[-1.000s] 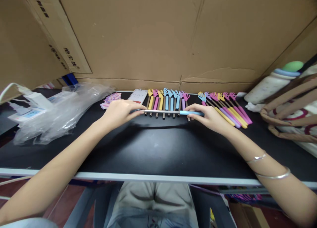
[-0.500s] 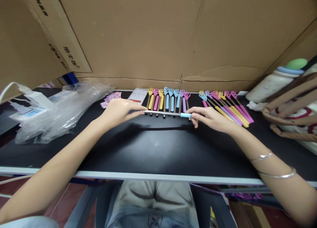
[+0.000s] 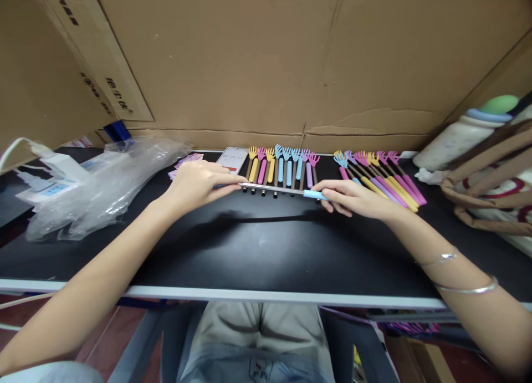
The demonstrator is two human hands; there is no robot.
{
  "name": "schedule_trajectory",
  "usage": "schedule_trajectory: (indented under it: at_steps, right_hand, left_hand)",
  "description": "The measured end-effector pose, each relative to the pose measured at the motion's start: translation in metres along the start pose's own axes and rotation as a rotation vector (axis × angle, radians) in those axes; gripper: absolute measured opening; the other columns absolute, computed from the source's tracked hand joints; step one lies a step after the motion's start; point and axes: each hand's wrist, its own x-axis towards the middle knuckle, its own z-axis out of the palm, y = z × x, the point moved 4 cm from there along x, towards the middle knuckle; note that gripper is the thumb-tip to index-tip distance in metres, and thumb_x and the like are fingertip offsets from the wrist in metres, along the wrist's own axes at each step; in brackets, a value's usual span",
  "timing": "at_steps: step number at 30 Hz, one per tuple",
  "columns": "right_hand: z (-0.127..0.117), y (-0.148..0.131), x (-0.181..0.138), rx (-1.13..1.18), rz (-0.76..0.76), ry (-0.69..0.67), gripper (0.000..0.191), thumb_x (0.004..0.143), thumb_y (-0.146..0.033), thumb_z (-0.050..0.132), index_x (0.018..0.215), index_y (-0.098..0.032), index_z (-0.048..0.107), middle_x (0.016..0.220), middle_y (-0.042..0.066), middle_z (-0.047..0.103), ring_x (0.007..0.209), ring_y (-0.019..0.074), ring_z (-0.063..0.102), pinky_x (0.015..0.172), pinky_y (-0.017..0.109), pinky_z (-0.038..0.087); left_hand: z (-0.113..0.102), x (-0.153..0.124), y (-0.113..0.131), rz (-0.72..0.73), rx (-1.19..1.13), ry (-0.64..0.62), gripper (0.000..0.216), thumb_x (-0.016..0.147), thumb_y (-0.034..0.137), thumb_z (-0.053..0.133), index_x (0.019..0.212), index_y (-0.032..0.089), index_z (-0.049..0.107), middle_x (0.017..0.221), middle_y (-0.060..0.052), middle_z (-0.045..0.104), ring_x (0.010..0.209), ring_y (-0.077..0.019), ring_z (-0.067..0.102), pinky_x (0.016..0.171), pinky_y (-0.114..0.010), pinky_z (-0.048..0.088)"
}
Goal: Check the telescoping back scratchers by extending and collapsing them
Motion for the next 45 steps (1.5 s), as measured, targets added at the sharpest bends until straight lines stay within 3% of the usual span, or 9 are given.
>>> schedule_trajectory:
  at_steps: [7,12,19,32,36,40,45]
  right_hand:
    - [-0.006,0.002,0.003,-0.077,-0.012,0.176,0.038,0.089,-0.05,0.054,0.106,-0.016,0.058,0.069,-0.001,0.059,0.052,0.009,0.052,0.05,0.022,0.042]
    - [-0.021,0.0,-0.001,-0.121,-0.002,0.329,0.035,0.083,-0.05,0.062,0.097,-0.017,0.06,0.075,0.002,0.061,0.06,0.0117,0.055,0.056,0.024,0.042]
    - [-0.017,-0.004,-0.002,-0.024,0.01,0.305,0.035,0.085,-0.052,0.058,0.091,-0.018,0.059,0.065,-0.002,0.055,0.054,0.0109,0.051,0.055,0.026,0.041]
    - [-0.013,0.001,-0.003,0.013,0.037,0.127,0.043,0.094,-0.057,0.04,0.078,-0.02,0.053,0.044,-0.006,0.045,0.043,0.0104,0.038,0.054,0.027,0.033]
    - [-0.014,0.002,-0.002,0.059,0.087,0.183,0.043,0.09,-0.06,0.046,0.074,-0.02,0.05,0.045,-0.005,0.044,0.044,0.0099,0.039,0.052,0.026,0.033]
    - [-0.017,0.01,-0.001,0.217,0.205,0.245,0.04,0.079,-0.058,0.063,0.085,-0.019,0.054,0.055,-0.005,0.048,0.046,0.0097,0.045,0.047,0.024,0.033]
    - [-0.022,0.01,-0.004,0.334,0.186,0.279,0.033,0.077,-0.046,0.068,0.091,-0.019,0.054,0.063,-0.002,0.054,0.053,0.0105,0.05,0.05,0.024,0.039]
  left_hand:
    - [0.004,0.0,-0.003,-0.05,0.004,-0.066,0.032,0.094,0.042,0.044,0.103,0.031,0.073,0.097,0.0,0.075,0.086,-0.0172,0.069,0.058,-0.024,0.039]
    - [0.004,-0.001,-0.016,-0.16,0.009,-0.071,0.029,0.092,0.043,0.048,0.102,0.032,0.072,0.095,0.003,0.075,0.084,-0.0182,0.069,0.062,-0.024,0.041]
    - [0.003,-0.002,-0.021,-0.196,-0.098,-0.08,0.032,0.09,0.047,0.049,0.107,0.033,0.073,0.104,0.004,0.074,0.09,-0.0194,0.069,0.07,-0.026,0.046]
    - [0.008,0.0,-0.013,-0.174,-0.143,-0.04,0.03,0.088,0.048,0.052,0.1,0.034,0.076,0.097,0.001,0.076,0.085,-0.0193,0.07,0.061,-0.024,0.042]
    - [0.01,0.0,-0.01,-0.182,-0.141,-0.065,0.032,0.088,0.047,0.05,0.098,0.031,0.075,0.096,0.001,0.076,0.085,-0.0188,0.07,0.061,-0.024,0.04]
    - [0.013,0.001,-0.012,-0.207,-0.127,-0.122,0.03,0.087,0.046,0.05,0.096,0.03,0.074,0.096,0.002,0.076,0.081,-0.0177,0.068,0.058,-0.023,0.037]
    - [0.012,0.001,-0.019,-0.255,-0.155,-0.147,0.027,0.086,0.044,0.051,0.097,0.032,0.073,0.104,0.006,0.074,0.071,-0.0147,0.066,0.056,-0.023,0.035]
